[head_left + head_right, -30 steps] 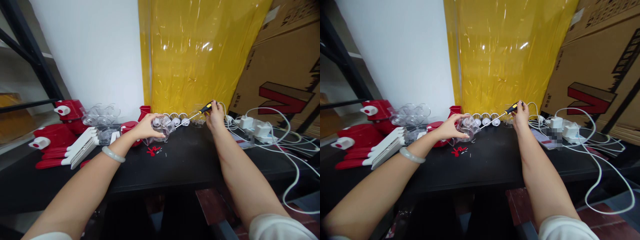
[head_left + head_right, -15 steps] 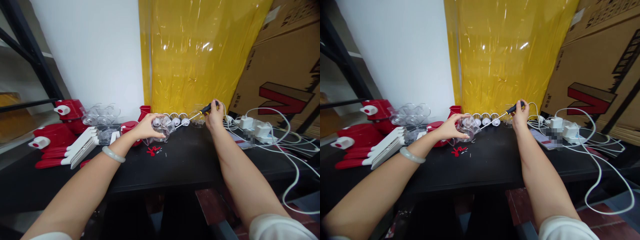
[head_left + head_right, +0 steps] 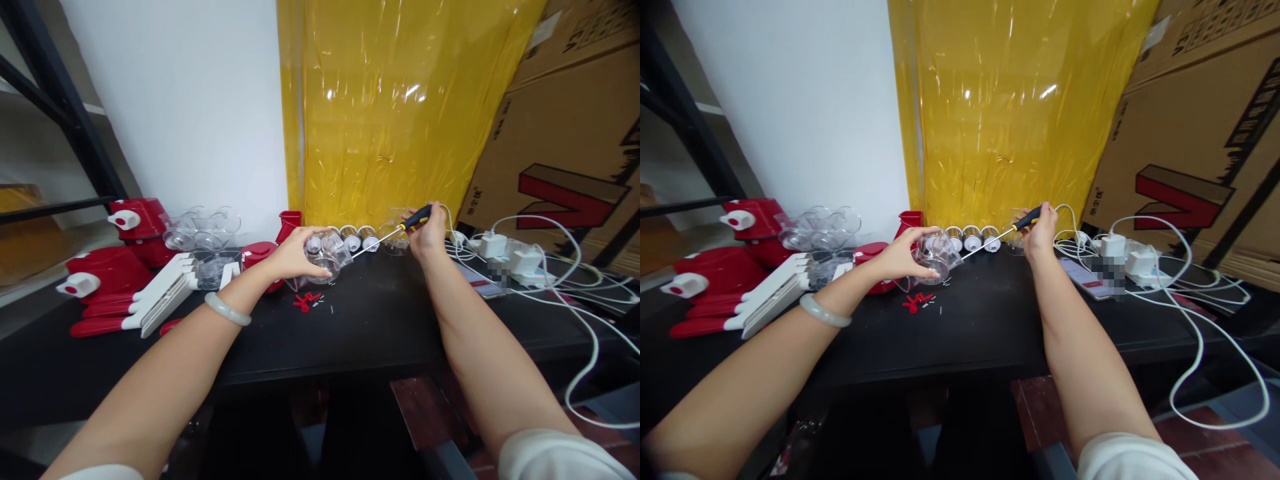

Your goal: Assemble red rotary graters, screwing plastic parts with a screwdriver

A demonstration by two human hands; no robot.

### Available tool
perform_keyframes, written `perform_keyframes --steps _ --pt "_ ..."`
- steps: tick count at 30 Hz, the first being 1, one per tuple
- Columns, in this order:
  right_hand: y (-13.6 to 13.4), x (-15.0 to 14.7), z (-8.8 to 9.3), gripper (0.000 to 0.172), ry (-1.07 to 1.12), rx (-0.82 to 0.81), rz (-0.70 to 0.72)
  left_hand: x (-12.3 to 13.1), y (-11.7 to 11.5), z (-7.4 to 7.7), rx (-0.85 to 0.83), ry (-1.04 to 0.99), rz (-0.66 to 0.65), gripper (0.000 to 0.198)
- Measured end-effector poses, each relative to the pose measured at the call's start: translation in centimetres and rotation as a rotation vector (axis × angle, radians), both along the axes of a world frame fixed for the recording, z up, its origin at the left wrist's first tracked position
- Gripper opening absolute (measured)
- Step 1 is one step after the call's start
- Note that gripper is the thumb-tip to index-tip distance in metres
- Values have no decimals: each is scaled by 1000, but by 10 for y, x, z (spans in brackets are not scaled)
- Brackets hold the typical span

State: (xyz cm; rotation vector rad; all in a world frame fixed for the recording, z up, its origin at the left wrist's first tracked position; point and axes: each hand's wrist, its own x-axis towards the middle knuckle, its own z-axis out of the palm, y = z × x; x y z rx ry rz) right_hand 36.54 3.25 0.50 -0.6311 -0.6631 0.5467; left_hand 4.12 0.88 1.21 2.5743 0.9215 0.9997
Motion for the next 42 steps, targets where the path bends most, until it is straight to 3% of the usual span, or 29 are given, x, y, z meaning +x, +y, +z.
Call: perform_keyframes --steps 6,14,21,28,32,34,39,42 --pt "2 -1 0 47 -58 18 -94 0 -2 1 -8 6 0 91" --pt "-5 -3 3 30 15 13 65 0 0 0 -3 -3 -7 91" --pt "1 -2 0 38 -45 46 -146 0 -1 0 -31 -1 -19 95" --pt "5 1 0 44 16 9 -57 0 -2 1 -30 5 -13 94" --pt "3 0 1 33 5 17 -30 1 -3 1 -26 3 -14 93" --pt "3 1 0 28 -8 22 -52 1 -2 1 -20 1 -17 92" --pt "4 3 -3 40 -100 35 -200 -1 0 0 -19 11 -23 95" --pt "5 3 -2 44 -66 50 -171 -1 1 -1 -14 5 -25 94"
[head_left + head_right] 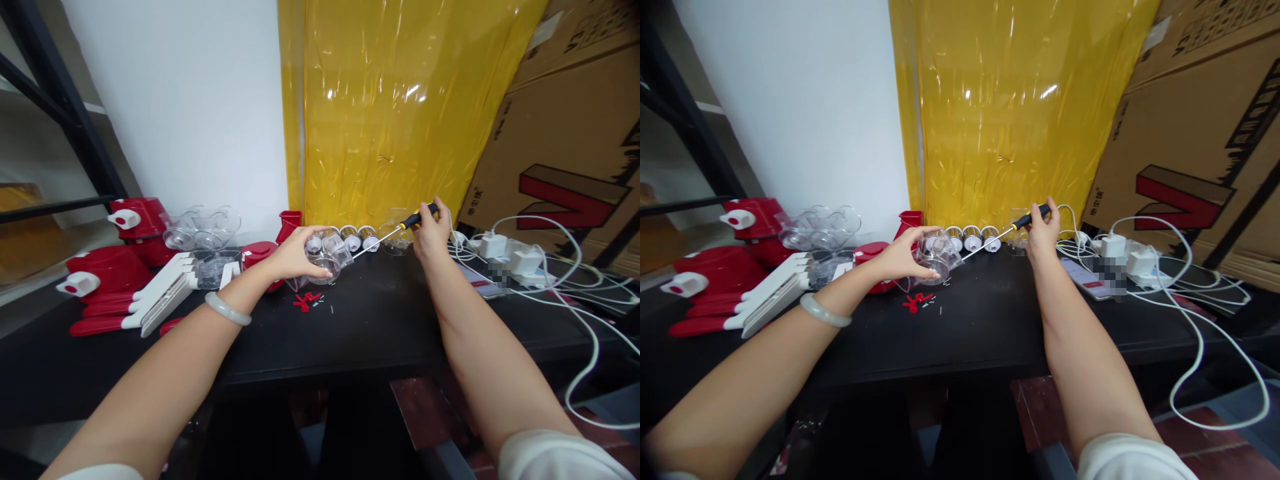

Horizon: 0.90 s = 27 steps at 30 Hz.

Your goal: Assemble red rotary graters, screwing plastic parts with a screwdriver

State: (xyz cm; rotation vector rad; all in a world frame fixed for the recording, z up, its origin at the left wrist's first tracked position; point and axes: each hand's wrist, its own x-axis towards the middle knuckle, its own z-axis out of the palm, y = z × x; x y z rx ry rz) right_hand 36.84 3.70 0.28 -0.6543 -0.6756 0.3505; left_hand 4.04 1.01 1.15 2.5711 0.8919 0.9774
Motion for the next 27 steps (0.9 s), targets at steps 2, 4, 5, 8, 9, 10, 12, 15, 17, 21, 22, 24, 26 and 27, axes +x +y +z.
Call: perform_keyframes --steps 2,4,5,8,9,10,12,15,17,21,22,24,26,27 --pt "-1 0 2 42 58 5 64 0 0 0 0 -1 0 93" --pt "-2 0 3 35 91 3 138 0 -1 0 0 2 0 94" --pt "-3 -1 4 32 94 5 165 0 -1 0 -1 3 -1 94" --pt "-4 -3 5 27 78 13 180 0 -1 0 -3 0 0 94" --pt "-4 -4 5 27 73 7 164 1 -2 0 -2 -1 -1 94" --pt "-4 -6 5 29 68 -3 141 1 -2 1 0 -3 -2 94" --pt "-3 -8 6 34 55 -24 87 1 -2 1 4 -7 -9 94" --pt "-2 -9 6 40 37 -25 26 3 -4 2 8 -9 -16 92" --pt "-2 -9 6 37 48 -25 20 4 -6 3 11 -7 -21 92" --pt "-2 -5 5 25 62 -49 50 5 -9 3 10 9 -20 93" --pt "-2 -4 4 23 53 -50 52 6 -9 3 7 13 -11 93" --pt "-1 -2 3 20 29 -50 36 6 -10 3 2 15 8 94" --pt "-1 0 1 18 9 -53 8 5 -10 3 7 16 16 93" --pt "0 1 1 17 6 -59 -1 5 -10 3 13 16 17 93"
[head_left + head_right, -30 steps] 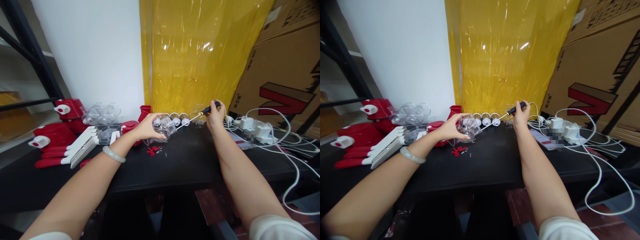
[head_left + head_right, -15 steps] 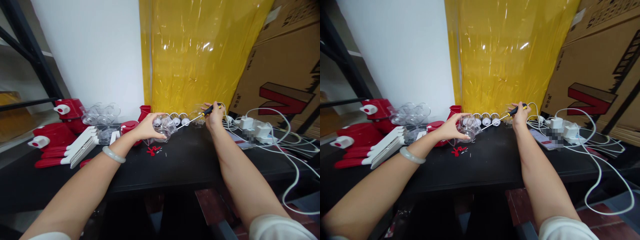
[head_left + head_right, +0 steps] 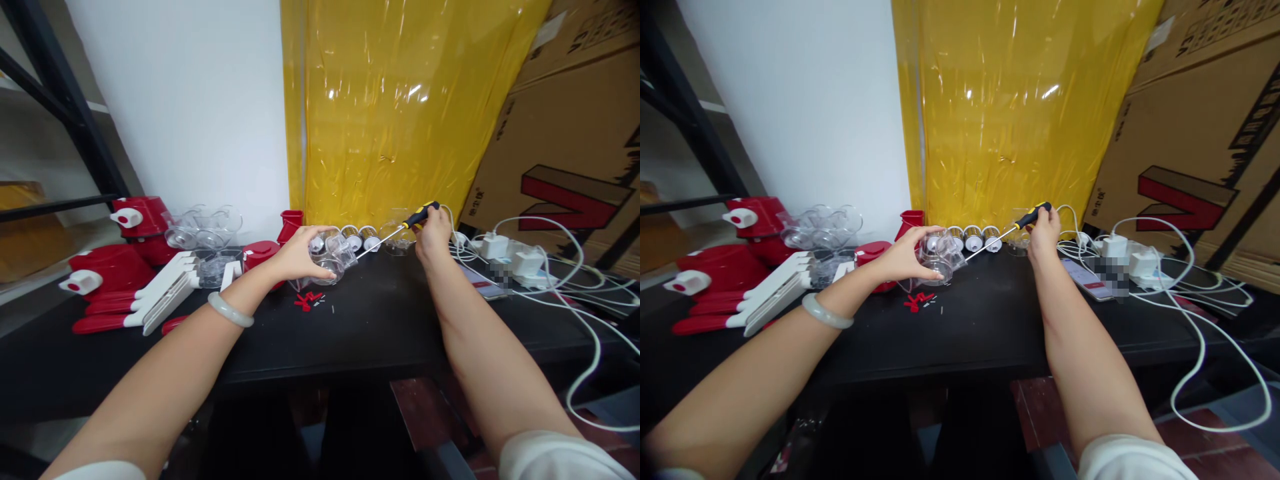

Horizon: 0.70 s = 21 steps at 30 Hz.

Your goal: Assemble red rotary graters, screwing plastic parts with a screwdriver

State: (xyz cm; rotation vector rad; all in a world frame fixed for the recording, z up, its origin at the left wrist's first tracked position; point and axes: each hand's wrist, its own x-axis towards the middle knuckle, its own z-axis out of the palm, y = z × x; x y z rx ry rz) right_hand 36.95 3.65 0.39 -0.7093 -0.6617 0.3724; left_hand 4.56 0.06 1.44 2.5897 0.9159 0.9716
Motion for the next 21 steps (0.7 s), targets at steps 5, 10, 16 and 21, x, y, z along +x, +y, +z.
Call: perform_keyframes --steps 5,10,16,21 --pt "-3 -3 3 24 35 -12 41 -1 1 0 -1 8 12 93" --pt "-5 -8 2 34 12 1 8 0 0 0 -5 3 25 94" --pt "1 -3 -2 41 2 -2 -36 -1 2 -1 12 -2 15 94" --pt "-3 -5 3 23 80 10 92 -1 2 -1 8 -2 19 93"
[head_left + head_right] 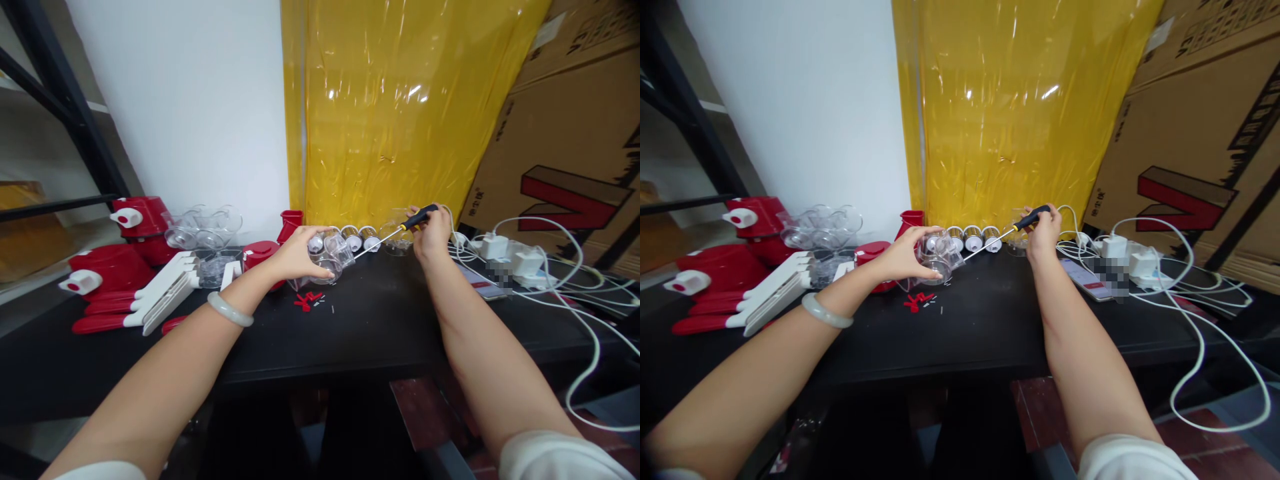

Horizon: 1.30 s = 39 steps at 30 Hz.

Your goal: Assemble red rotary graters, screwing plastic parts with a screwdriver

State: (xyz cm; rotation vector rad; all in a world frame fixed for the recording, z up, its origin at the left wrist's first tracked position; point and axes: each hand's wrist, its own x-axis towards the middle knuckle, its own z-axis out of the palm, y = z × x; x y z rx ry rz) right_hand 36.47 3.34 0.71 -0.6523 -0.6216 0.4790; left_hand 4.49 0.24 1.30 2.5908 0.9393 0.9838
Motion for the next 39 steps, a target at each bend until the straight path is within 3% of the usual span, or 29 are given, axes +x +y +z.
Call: perform_keyframes --steps 3,11,33,39 --pt "-1 -2 1 22 0 16 11 0 0 0 1 1 -7 93" --pt "7 0 -9 46 -153 10 -168 0 2 -1 -2 6 -7 95" --pt "9 0 -6 39 -79 32 -189 0 1 0 -24 20 -14 93" --pt "2 -5 0 32 -41 50 -69 -1 2 0 -11 6 -11 92"
